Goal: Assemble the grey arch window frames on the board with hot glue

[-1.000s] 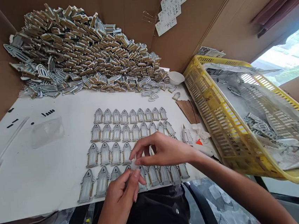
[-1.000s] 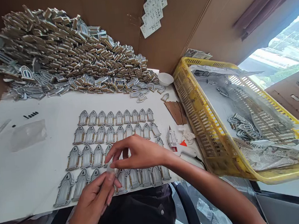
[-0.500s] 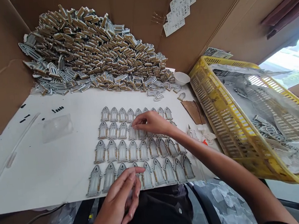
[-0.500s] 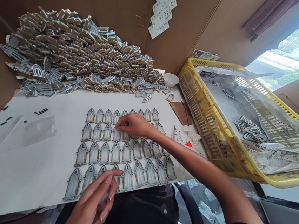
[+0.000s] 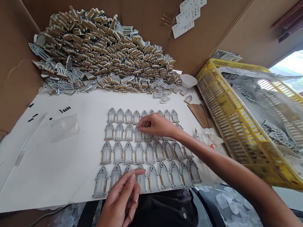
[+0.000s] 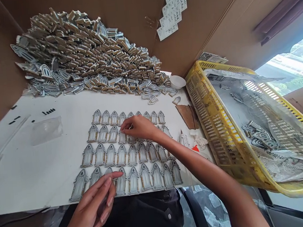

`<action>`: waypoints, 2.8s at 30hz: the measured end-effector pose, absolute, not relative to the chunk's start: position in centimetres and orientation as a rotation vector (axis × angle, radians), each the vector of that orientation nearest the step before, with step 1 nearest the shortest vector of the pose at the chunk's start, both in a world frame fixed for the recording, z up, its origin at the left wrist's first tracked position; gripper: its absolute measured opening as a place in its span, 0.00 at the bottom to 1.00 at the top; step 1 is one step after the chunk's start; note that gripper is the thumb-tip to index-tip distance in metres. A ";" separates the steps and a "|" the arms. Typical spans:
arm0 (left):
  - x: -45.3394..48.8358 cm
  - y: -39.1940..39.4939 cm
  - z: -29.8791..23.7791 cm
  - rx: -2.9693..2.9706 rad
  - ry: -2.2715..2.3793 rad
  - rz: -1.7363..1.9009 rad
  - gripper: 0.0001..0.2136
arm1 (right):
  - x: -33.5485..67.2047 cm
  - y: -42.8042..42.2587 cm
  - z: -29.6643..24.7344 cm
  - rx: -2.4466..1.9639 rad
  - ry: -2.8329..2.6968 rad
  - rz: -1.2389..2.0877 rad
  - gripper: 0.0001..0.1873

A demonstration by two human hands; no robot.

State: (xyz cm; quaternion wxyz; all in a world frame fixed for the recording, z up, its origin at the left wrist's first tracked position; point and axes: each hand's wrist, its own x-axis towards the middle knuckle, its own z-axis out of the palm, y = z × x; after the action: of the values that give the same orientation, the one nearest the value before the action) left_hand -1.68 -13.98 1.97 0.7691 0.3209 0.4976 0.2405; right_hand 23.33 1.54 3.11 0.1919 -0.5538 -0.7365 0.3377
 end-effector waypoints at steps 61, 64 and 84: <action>-1.2 -12.1 1.1 0.654 0.911 0.581 0.27 | 18.5 -4.3 8.2 -1.306 -2.118 1.386 0.11; -1.8 -12.0 1.2 0.514 0.820 0.681 0.21 | 18.3 -2.1 7.3 -1.343 -1.995 1.279 0.08; -4.0 -12.4 1.0 0.471 0.813 0.688 0.23 | 16.0 4.2 1.8 -1.484 -1.916 1.174 0.07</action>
State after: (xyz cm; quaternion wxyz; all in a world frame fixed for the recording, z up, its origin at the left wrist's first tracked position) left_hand -4.03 -12.41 0.96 0.8352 0.2223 0.3838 0.3251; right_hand 16.03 4.23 1.84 0.2225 -0.5372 -0.6937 0.4251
